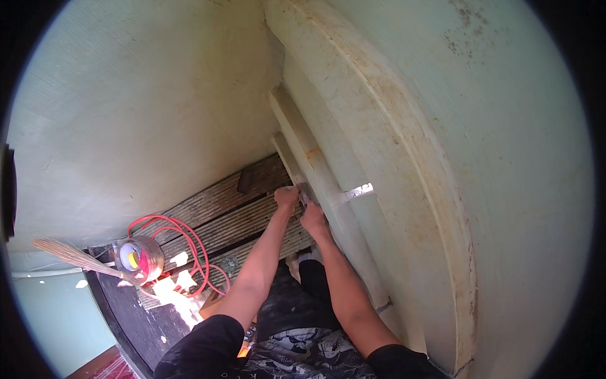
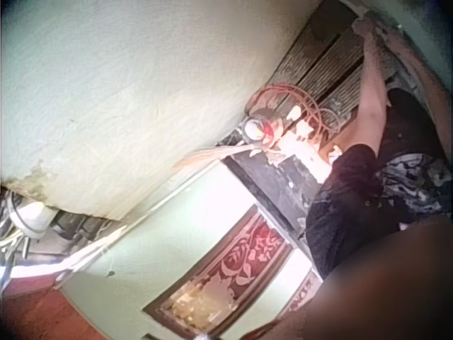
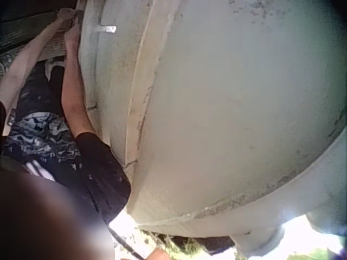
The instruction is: Scraping and cleaning the interior corner of a large light-colored structure.
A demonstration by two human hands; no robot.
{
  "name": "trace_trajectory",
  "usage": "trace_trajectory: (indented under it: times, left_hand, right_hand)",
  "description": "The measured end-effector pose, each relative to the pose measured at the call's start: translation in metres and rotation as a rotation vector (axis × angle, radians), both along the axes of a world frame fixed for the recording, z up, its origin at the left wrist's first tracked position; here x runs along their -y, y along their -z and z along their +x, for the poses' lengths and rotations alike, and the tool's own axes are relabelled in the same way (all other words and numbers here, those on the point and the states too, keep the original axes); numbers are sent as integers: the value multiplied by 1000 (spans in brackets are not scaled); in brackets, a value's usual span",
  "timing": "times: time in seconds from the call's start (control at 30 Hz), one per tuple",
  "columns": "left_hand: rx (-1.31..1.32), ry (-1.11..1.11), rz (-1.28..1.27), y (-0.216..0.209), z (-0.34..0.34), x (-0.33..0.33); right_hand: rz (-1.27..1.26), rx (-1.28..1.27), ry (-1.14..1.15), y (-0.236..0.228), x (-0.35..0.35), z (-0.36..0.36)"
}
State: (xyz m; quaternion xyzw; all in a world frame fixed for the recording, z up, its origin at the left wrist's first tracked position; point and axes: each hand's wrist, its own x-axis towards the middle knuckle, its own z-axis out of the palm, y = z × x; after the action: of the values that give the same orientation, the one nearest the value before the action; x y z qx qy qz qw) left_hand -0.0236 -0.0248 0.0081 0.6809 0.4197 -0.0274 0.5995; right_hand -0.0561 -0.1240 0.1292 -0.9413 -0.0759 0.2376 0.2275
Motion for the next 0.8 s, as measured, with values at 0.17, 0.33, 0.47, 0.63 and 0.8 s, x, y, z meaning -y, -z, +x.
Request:
trace_trajectory:
  times: [0.17, 0.33, 0.47, 0.63, 0.8]
  left_hand:
    - [-11, -37, 11, -8, -15, -1]
    - [171, -163, 304, -15, 15, -19]
    - [-8, -57, 100, -12, 8, -23]
    - [98, -64, 209, -21, 16, -19]
    - [57, -81, 224, -23, 16, -25]
  right_hand:
    - [-80, -1, 2, 3, -2, -10]
    - [-9, 38, -35, -5, -25, 14]
    - [-126, -20, -23, -4, -27, 11]
    - [-123, 102, -61, 24, -18, 19]
    - [-145, 3, 0, 10, -30, 15]
